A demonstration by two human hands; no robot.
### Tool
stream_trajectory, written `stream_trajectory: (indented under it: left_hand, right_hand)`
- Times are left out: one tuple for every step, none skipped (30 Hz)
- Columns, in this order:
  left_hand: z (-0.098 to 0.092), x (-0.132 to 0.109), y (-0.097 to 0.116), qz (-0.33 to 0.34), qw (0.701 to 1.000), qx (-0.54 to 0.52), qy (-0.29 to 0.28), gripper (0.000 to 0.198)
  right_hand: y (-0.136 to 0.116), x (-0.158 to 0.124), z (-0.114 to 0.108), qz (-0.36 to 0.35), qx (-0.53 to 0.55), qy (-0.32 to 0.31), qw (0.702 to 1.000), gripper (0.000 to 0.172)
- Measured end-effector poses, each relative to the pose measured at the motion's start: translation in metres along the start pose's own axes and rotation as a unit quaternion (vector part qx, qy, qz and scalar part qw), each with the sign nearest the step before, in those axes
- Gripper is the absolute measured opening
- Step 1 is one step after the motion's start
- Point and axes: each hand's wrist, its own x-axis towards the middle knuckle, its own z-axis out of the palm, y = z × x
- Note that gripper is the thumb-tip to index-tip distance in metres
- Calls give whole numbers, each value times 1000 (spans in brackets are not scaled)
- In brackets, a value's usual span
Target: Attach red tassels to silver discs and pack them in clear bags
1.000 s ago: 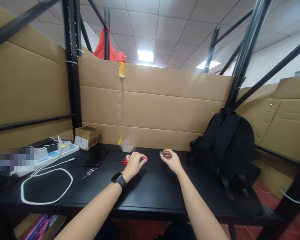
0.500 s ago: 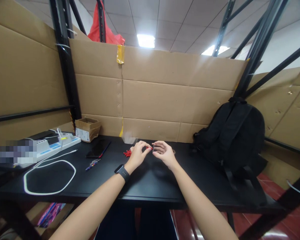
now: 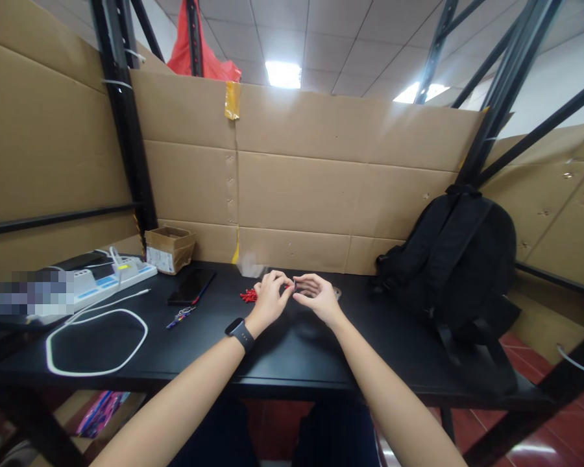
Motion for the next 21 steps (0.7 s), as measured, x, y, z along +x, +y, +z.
stream_trajectory:
  left_hand:
    - [0, 0, 0, 0, 1000, -1, 0, 15]
    - [1, 0, 0, 1, 1000, -3, -1, 15]
    - [2, 0, 0, 2, 1000, -6, -1, 14]
    - [3, 0, -1, 3, 1000, -11, -2, 14]
    - [3, 0, -2, 2, 1000, -18, -4, 13]
    - [4, 1, -4, 0, 1000, -26, -7, 13]
    - [5, 1, -6, -4, 999, -36, -10, 13]
    - [7, 2, -8, -7, 999, -48, -14, 12]
    - [8, 3, -11, -8, 998, -63, -17, 12]
    - [10, 4, -15, -8, 997, -79, -19, 12]
    - [12, 4, -18, -7, 995, -97, -20, 13]
    - [14, 5, -22, -3, 993, -115, -22, 13]
    - [17, 7, -25, 1, 991, -133, -23, 14]
    - [19, 8, -29, 5, 988, -152, -24, 14]
    - [21, 9, -32, 11, 985, -170, -27, 15]
    - [23, 9, -34, 18, 981, -188, -34, 15]
    - [24, 10, -36, 25, 978, -202, -42, 15]
    - [24, 11, -37, 30, 976, -212, -49, 15]
    - [23, 11, -38, 31, 975, -215, -49, 15]
    - [21, 11, -38, 27, 976, -211, -40, 16]
    - [18, 11, -37, 19, 979, -201, -23, 18]
  right_hand:
    - [1, 0, 0, -1, -3, 2, 1000, 46]
    - [1, 0, 0, -1, -5, 3, 1000, 46]
    - [2, 0, 1, -2, -7, 4, 1000, 45]
    - [3, 0, 1, -3, -9, 5, 1000, 45]
    - [3, 0, 1, -3, -11, 7, 1000, 44]
    - [4, 0, 0, -3, -14, 7, 1000, 43]
    - [5, 1, -1, -4, -19, 8, 1000, 42]
    - [5, 1, -1, -4, -25, 8, 1000, 39]
    - [5, 2, -2, -6, -31, 7, 999, 36]
    - [6, 2, -3, -7, -37, 4, 999, 32]
    - [5, 2, -4, -11, -42, -1, 999, 29]
    - [5, 2, -5, -15, -47, -6, 999, 25]
    - [5, 2, -6, -22, -54, -10, 998, 22]
    - [4, 2, -6, -30, -64, -11, 997, 20]
    - [3, 2, -7, -41, -80, -10, 996, 18]
    - [2, 2, -7, -55, -102, -6, 993, 16]
    - [1, 2, -8, -69, -128, -3, 989, 14]
    - [0, 2, -8, -83, -156, -1, 984, 13]
    - [-1, 3, -9, -95, -183, -1, 978, 12]
    - [-2, 3, -9, -103, -209, -2, 972, 11]
    - [-2, 3, -10, -109, -231, -3, 967, 10]
